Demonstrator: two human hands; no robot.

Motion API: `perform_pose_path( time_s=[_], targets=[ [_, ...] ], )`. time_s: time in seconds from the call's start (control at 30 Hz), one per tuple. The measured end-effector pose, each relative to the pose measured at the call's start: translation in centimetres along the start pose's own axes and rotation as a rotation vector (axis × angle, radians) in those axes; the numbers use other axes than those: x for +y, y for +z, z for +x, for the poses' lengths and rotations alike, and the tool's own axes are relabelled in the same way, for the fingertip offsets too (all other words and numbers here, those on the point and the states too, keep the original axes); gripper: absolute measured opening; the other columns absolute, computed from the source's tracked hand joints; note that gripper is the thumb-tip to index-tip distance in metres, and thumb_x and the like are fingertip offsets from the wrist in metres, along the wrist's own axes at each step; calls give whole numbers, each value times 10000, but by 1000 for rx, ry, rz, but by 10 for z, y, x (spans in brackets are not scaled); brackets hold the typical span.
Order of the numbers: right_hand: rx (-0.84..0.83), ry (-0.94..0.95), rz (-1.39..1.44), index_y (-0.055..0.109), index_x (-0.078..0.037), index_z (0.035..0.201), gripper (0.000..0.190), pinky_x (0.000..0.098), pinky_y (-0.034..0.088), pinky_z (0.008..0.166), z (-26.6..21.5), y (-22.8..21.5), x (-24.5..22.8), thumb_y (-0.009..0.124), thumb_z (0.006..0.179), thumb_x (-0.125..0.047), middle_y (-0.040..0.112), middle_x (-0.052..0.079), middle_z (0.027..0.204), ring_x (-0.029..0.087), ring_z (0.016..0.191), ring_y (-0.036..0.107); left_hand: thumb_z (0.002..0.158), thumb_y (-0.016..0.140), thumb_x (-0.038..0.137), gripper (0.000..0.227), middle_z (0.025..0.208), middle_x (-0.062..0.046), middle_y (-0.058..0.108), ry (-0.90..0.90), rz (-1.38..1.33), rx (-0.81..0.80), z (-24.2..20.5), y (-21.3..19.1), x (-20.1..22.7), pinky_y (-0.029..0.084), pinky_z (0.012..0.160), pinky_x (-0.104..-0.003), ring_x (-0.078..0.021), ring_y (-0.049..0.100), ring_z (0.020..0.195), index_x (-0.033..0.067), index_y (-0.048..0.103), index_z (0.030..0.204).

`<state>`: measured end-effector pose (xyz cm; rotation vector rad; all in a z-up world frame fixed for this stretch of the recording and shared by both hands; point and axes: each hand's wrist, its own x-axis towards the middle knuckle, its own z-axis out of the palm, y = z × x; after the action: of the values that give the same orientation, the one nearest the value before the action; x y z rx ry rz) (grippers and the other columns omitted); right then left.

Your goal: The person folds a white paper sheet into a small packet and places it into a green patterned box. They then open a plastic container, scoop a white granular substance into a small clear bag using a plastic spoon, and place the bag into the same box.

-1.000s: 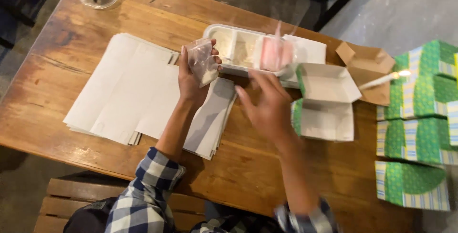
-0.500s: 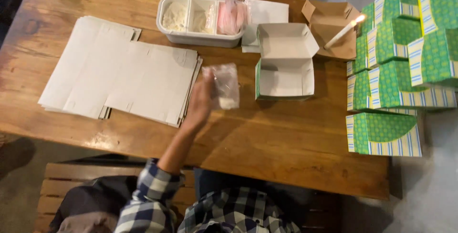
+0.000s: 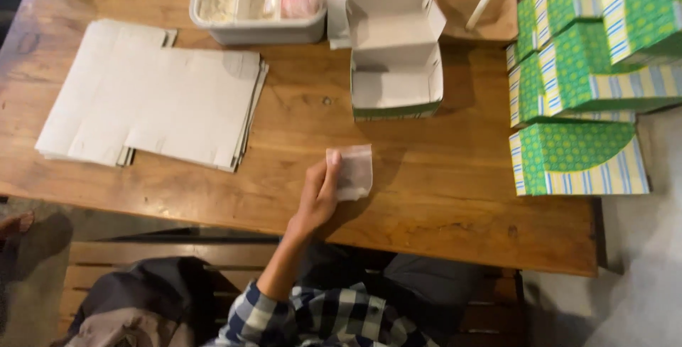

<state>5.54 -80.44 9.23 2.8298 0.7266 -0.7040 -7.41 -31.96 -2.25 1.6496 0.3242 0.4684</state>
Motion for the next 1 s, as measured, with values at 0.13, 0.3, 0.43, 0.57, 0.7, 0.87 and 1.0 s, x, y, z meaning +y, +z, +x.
perform_pose_path(
  time_s=[0.13, 0.3, 0.43, 0.57, 0.7, 0.87, 1.0],
  targets=[
    [-149, 13, -170, 743, -422, 1017, 321, 322, 541, 1006, 33, -4, -112, 465, 933, -557, 722, -111, 1131, 146, 1098, 668, 1100, 515, 227, 435, 639, 45, 513, 58, 48, -12, -8, 3, -21, 425, 589, -264, -71, 414, 669, 93, 590, 692],
    [558, -378, 1204, 678, -54, 1247, 325, 260, 597, 885, 59, -6, -250, 643, 941, -158, 715, 93, 1217, 181, 1096, 720, 1066, 556, 283, 420, 643, 110, 355, 78, -29, 110, -21, 21, -11, 202, 502, -260, -30, 306, 575, 181, 443, 675],
    [366, -516, 1272, 682, 68, 1265, 431, 491, 626, 754, 106, 22, -279, 722, 919, -186, 733, 259, 1090, 388, 994, 736, 1024, 665, 174, 371, 580, 54, 507, 29, -146, 141, -16, 24, 6, 374, 529, -236, -57, 423, 607, 73, 624, 670],
    [475, -458, 1388, 806, -6, 945, 151, 229, 459, 484, 112, 40, -289, 768, 931, -152, 598, 60, 553, 78, 530, 504, 988, 717, 161, 227, 631, -7, 600, 49, -113, 61, -14, 24, 33, 458, 563, -268, -75, 469, 661, 43, 712, 793],
    [565, -341, 1440, 816, -2, 866, 175, 215, 458, 427, 114, 55, -281, 763, 940, -151, 631, 83, 491, 90, 416, 548, 939, 771, 130, 88, 679, -25, 690, -17, -110, 78, -13, 22, 22, 518, 590, -263, -67, 537, 645, 45, 781, 917],
    [533, -335, 1435, 819, 0, 880, 149, 222, 500, 431, 116, 54, -279, 762, 926, -130, 670, 104, 541, 121, 439, 627, 940, 770, 124, 84, 680, 16, 669, -89, -199, 87, -12, 19, 5, 525, 576, -218, -28, 535, 637, 46, 793, 963],
    [548, -442, 1403, 808, 2, 854, 123, 224, 476, 464, 110, 41, -286, 764, 916, -94, 625, 105, 504, 134, 456, 614, 936, 770, 115, 90, 683, 12, 659, -132, -199, 76, -15, 19, 12, 526, 570, -209, -35, 542, 624, 50, 806, 988]
  ],
)
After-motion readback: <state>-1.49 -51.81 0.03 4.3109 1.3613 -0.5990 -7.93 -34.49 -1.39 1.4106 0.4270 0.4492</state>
